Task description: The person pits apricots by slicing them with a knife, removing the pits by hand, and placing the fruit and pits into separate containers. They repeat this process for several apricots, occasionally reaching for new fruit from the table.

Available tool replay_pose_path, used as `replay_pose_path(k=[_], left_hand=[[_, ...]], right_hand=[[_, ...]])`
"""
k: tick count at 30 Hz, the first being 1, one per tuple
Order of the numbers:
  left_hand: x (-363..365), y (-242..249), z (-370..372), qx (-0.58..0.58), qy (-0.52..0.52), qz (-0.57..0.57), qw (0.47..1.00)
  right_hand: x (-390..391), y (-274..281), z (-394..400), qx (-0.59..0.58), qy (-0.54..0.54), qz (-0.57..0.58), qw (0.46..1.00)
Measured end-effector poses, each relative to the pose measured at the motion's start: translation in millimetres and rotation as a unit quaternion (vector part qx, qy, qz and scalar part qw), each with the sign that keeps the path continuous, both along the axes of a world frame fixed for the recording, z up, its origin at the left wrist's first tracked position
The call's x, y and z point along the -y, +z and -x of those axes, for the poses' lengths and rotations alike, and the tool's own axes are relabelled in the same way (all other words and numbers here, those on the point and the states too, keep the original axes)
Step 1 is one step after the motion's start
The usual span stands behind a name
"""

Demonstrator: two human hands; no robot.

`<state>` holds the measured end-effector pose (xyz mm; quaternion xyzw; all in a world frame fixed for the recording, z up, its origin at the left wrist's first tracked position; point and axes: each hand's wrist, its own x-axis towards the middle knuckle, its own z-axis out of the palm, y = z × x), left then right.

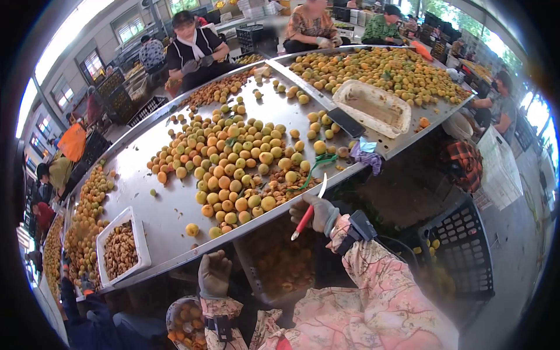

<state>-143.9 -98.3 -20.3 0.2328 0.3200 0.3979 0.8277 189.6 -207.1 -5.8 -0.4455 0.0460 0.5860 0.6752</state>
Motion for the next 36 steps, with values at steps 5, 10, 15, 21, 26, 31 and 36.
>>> replay_pose_path(k=[5,10,15,21,26,31,36], left_hand=[[-33.8,35.5,-44.0,0.054,-0.004,0.006,0.999],[-88.0,43.5,-74.7,0.186,-0.022,0.017,0.982],[-130.8,14.8,-97.0,0.149,0.032,0.073,0.986],[-140.6,2.1,-118.4,0.092,0.045,0.083,0.991],[-156.4,0.0,-138.4,0.02,0.021,0.045,0.999],[-163.7,-2.5,-151.7,0.018,0.016,0.03,0.999],[-160.0,-0.9,-148.9,-0.02,-0.005,-0.033,0.999]], right_hand=[[-60.0,42.4,-16.6,0.162,-0.07,-0.101,0.979],[-111.6,45.0,-44.3,0.43,0.037,-0.031,0.902],[-139.4,-1.4,-47.4,0.465,0.226,0.056,0.854],[-146.4,-31.4,-34.5,0.609,0.234,0.02,0.758],[-186.4,6.7,-39.5,0.517,0.236,-0.039,0.822],[-292.0,28.9,-16.2,0.649,0.317,-0.003,0.692],[-352.1,9.3,21.4,0.771,0.419,0.098,0.469]])
